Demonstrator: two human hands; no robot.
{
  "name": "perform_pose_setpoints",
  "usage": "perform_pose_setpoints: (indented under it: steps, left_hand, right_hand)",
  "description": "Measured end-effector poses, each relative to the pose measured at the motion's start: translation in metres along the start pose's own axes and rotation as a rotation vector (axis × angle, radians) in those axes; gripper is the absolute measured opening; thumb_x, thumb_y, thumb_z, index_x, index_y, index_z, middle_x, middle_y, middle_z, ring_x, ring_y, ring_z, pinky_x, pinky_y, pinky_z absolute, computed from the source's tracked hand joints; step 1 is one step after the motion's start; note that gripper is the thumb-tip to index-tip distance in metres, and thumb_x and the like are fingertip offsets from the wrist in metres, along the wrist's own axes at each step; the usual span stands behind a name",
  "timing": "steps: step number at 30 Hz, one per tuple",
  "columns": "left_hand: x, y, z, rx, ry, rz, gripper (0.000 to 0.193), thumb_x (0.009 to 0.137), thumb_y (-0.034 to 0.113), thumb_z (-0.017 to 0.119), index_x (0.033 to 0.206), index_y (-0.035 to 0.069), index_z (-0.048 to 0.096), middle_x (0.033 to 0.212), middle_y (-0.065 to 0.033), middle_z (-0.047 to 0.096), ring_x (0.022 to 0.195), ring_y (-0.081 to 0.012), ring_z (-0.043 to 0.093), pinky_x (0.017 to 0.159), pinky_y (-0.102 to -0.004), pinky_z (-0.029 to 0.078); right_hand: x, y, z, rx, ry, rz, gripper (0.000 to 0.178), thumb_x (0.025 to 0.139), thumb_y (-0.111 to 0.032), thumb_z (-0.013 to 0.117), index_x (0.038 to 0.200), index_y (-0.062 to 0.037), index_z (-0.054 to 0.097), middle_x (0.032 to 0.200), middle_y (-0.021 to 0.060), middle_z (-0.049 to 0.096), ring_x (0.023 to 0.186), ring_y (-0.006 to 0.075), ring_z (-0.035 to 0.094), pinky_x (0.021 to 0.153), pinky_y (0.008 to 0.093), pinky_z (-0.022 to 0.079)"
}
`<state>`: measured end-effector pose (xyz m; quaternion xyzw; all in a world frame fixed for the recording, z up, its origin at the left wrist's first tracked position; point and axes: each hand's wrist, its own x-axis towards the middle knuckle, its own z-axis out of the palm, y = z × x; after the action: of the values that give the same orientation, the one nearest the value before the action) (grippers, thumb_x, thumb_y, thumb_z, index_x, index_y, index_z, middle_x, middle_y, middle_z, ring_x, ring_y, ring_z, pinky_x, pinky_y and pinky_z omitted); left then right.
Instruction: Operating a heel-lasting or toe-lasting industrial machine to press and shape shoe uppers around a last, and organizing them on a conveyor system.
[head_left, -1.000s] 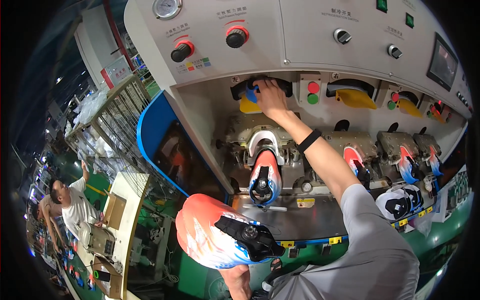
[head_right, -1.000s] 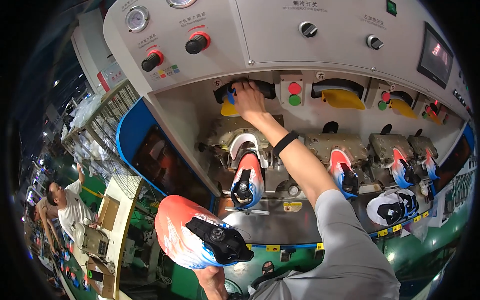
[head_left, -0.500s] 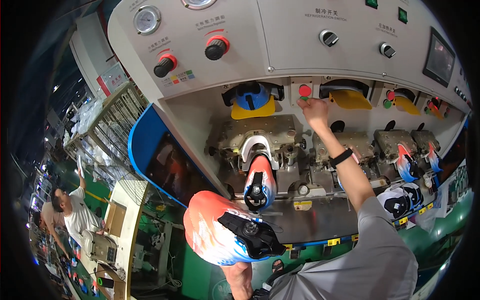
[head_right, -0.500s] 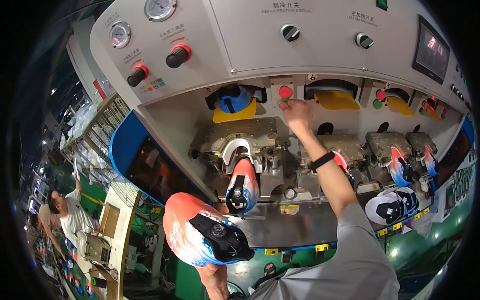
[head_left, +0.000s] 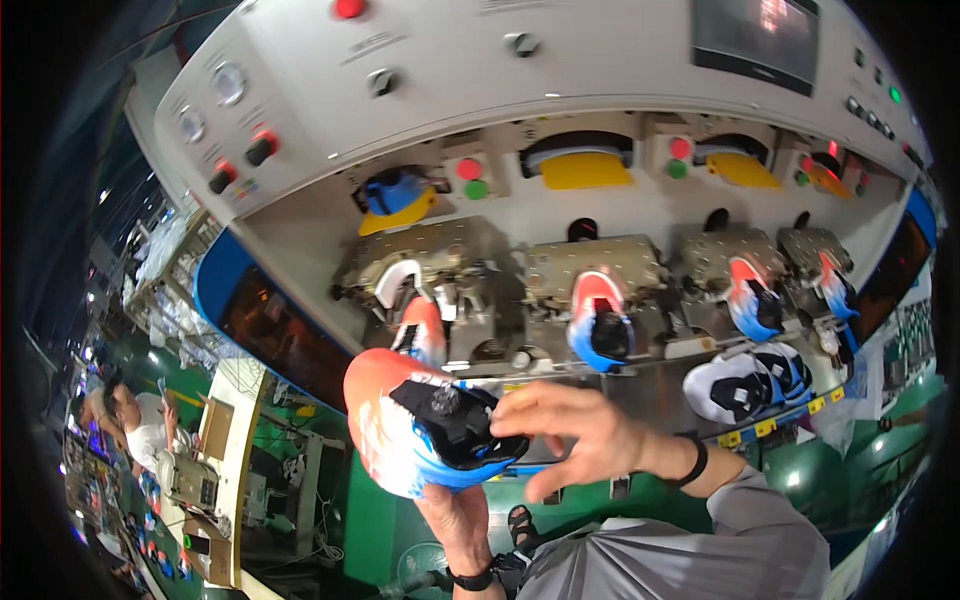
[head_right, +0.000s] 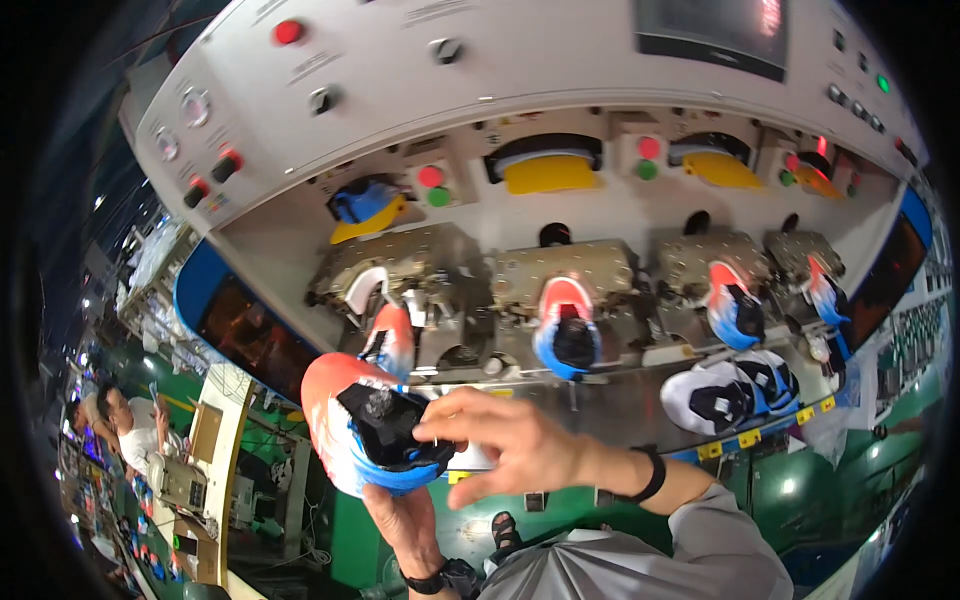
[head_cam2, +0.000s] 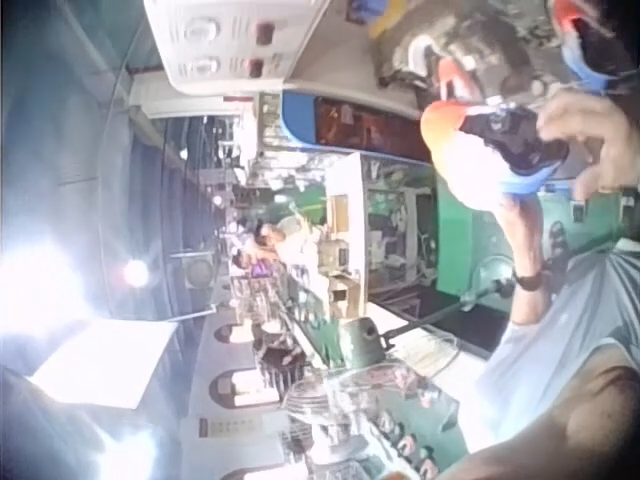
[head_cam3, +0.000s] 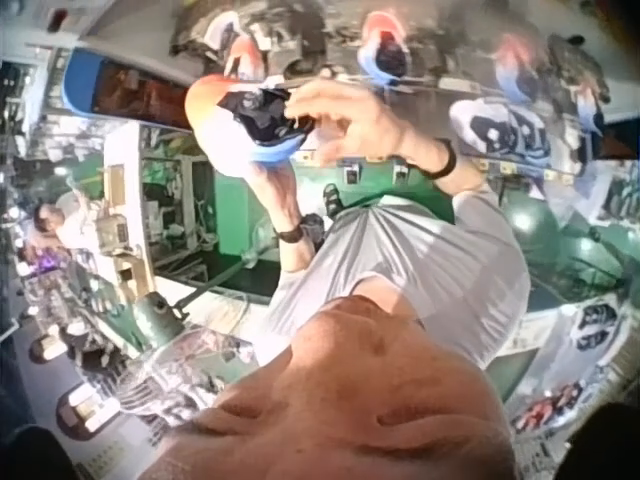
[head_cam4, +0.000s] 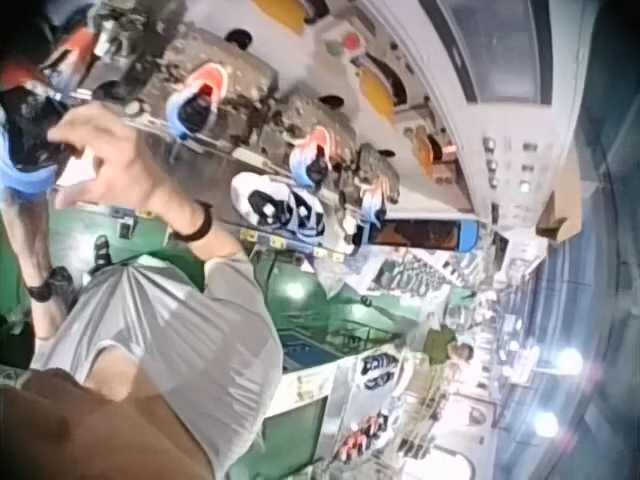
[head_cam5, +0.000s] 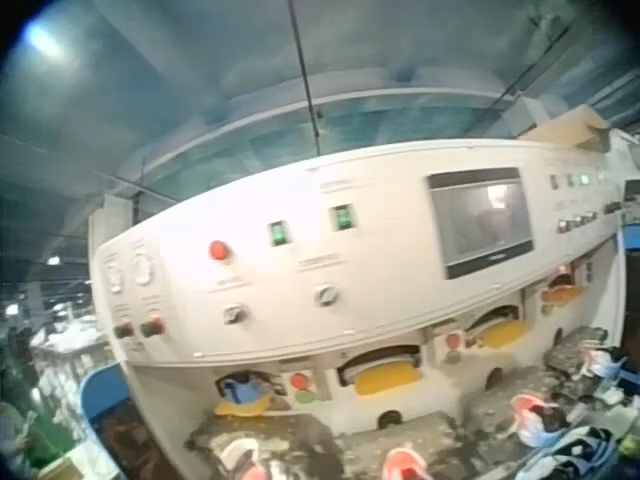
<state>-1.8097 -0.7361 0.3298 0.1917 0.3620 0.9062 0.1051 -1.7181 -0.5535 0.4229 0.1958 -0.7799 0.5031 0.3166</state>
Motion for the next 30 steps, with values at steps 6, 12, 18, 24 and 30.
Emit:
perform_pose_setpoints:
  steps: [6, 12, 18, 24, 30]
  left_hand:
    - [-0.017, -0.037, 0.071, -0.197, -0.108, -0.283, 0.083, 0.081, 0.044, 0.076, 0.143, 0.006, 0.037, 0.140, -0.0064, 0.049, 0.128, -0.0230, 0.050, 0.108, -0.0422, 0.042]
    - [0.003, -0.052, 0.069, -0.139, -0.185, -0.174, 0.069, 0.085, 0.040, 0.074, 0.134, -0.001, 0.046, 0.120, -0.0102, 0.063, 0.113, -0.0238, 0.061, 0.104, -0.0423, 0.045]
    - [0.009, -0.047, 0.049, -0.136, -0.166, -0.125, 0.065, 0.084, 0.039, 0.075, 0.127, -0.001, 0.050, 0.114, -0.0087, 0.063, 0.110, -0.0245, 0.061, 0.104, -0.0433, 0.045]
    - [0.028, -0.041, 0.048, -0.155, -0.074, -0.166, 0.061, 0.077, 0.040, 0.081, 0.118, 0.000, 0.058, 0.110, -0.0096, 0.068, 0.105, -0.0232, 0.065, 0.097, -0.0405, 0.051]
    - [0.036, -0.042, 0.028, -0.194, -0.126, -0.176, 0.070, 0.080, 0.035, 0.079, 0.132, -0.001, 0.047, 0.116, -0.0094, 0.062, 0.110, -0.0264, 0.061, 0.103, -0.0459, 0.047]
  right_hand:
    - [-0.056, -0.037, -0.051, -0.433, 0.357, -0.107, 0.034, 0.075, -0.010, 0.081, 0.103, -0.0010, 0.064, 0.110, 0.0141, 0.063, 0.090, 0.0266, 0.064, 0.072, 0.0342, 0.053]
    - [-0.043, -0.011, -0.154, -0.637, 0.681, -0.001, 0.021, 0.081, -0.004, 0.069, 0.099, -0.0010, 0.059, 0.102, 0.0108, 0.061, 0.089, 0.0218, 0.061, 0.073, 0.0298, 0.050]
    - [0.058, 0.104, -0.231, -0.971, 0.588, 0.062, 0.023, 0.080, -0.010, 0.067, 0.100, -0.0005, 0.062, 0.102, 0.0169, 0.062, 0.099, 0.0357, 0.059, 0.086, 0.0419, 0.048]
    - [0.121, 0.174, -0.247, -1.131, 0.547, 0.247, 0.035, 0.081, -0.023, 0.069, 0.109, -0.0031, 0.065, 0.108, 0.0218, 0.064, 0.107, 0.0413, 0.057, 0.092, 0.0472, 0.046]
    - [0.092, 0.168, -0.228, -0.931, 0.913, 0.016, 0.048, 0.079, -0.034, 0.075, 0.112, -0.0013, 0.062, 0.106, 0.0155, 0.064, 0.097, 0.0272, 0.061, 0.076, 0.0384, 0.054]
